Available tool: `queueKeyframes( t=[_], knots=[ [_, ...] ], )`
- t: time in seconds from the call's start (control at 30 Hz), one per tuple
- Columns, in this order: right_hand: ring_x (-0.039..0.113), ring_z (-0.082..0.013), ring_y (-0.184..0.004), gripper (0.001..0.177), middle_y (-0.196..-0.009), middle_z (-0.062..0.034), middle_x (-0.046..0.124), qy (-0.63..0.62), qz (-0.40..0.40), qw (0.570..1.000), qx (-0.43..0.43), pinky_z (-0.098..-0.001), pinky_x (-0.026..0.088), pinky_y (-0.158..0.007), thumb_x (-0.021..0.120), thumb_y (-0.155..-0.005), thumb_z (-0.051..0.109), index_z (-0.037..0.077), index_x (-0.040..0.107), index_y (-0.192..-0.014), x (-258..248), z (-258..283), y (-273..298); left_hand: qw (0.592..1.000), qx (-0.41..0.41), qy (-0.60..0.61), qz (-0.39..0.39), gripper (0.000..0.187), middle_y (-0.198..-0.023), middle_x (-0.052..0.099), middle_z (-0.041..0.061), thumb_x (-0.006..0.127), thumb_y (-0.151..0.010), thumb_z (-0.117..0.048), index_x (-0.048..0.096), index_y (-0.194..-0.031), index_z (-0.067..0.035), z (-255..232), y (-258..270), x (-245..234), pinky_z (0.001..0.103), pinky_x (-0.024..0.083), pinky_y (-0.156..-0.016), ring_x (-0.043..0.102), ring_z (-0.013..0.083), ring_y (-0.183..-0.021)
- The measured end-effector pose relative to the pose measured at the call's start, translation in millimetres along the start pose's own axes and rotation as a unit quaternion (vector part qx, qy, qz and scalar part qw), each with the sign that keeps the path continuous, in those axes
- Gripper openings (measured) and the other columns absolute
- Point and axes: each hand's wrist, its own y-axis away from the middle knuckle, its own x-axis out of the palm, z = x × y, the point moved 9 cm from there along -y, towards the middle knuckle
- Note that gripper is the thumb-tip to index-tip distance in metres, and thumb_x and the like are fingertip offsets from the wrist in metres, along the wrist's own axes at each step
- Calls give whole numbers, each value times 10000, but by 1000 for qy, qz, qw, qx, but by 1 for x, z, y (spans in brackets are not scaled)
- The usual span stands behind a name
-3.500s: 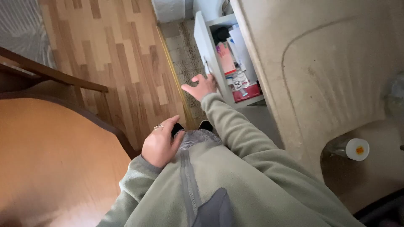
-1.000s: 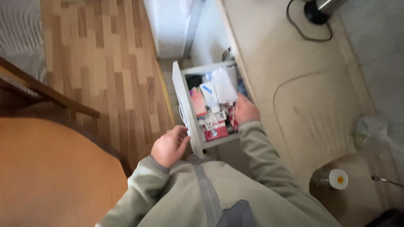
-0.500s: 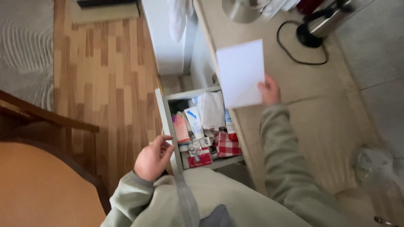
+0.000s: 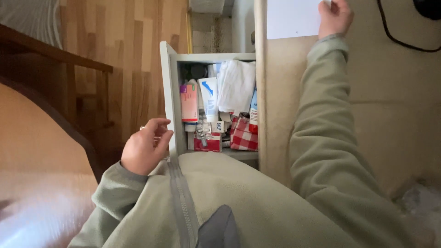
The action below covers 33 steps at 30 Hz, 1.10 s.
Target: The person opens a white drawer and removes various items including a tube, a folded paper, and multiple medicine boxes, placing them on the countertop. They also remove a white cloth and a red-and-white checkered cloth, placing them on a nearby wooden table. The person continues to remove small boxes and a small jar, inspecting each before setting them aside.
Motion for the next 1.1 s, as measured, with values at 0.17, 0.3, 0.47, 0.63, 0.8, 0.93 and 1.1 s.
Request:
queueKeyframes(
  t=[0.17,0.3,0.47,0.63,0.8,0.93,1.1],
  knots=[
    [441,-102,-636,263,-685,63,539,105,-28,989,-99,-322,476,-549,844,-913,108,152,644,-747,-8,27,15,1000,-12,5,-1,328,-950,757,17,606,-972,-294,635,-1248,-120,-2,4,4,377,585,-737,744,214,-821],
    [648,-147,-660,79,-793,15,683,200,-52,960,-189,-335,596,-606,825,-795,141,152,820,-873,-9,36,15,1000,-22,17,14,324,-915,748,-5,574,-981,-304,616,-1260,-144,-1,3,12,380,561,-725,735,205,-831],
    [680,-138,-611,78,-818,33,685,272,-51,940,-200,-349,585,-527,836,-781,199,216,820,-856,-9,46,22,1000,-24,15,7,316,-932,765,-25,561,-971,-302,607,-1250,-160,3,5,16,411,541,-698,725,209,-845],
    [675,-122,-748,205,-962,5,660,296,-34,935,-193,-299,670,-599,918,-891,154,134,744,-998,-20,102,67,999,-28,21,16,329,-948,759,-36,551,-984,-332,596,-1267,-170,12,9,18,405,543,-720,714,189,-853],
    [597,-187,-870,208,-1011,-65,665,38,90,978,-182,-298,505,-745,662,-982,-107,88,673,-1054,18,162,200,1000,7,20,7,320,-981,753,2,568,-978,-324,613,-1257,-174,28,6,22,422,553,-708,722,211,-867],
    [716,-263,-791,113,-835,-80,733,54,141,981,-125,-331,565,-730,809,-905,28,134,776,-924,59,187,315,999,13,-38,-15,229,-950,771,-89,595,-987,-409,616,-1200,-326,44,-7,33,424,601,-833,748,190,-920],
    [727,-379,-962,201,-1016,-177,758,220,327,918,39,-500,579,-859,688,-979,276,123,746,-1096,110,141,397,997,75,-31,-15,201,-927,775,-99,570,-989,-346,619,-1177,-292,42,-11,29,432,596,-831,743,213,-916]
  ],
)
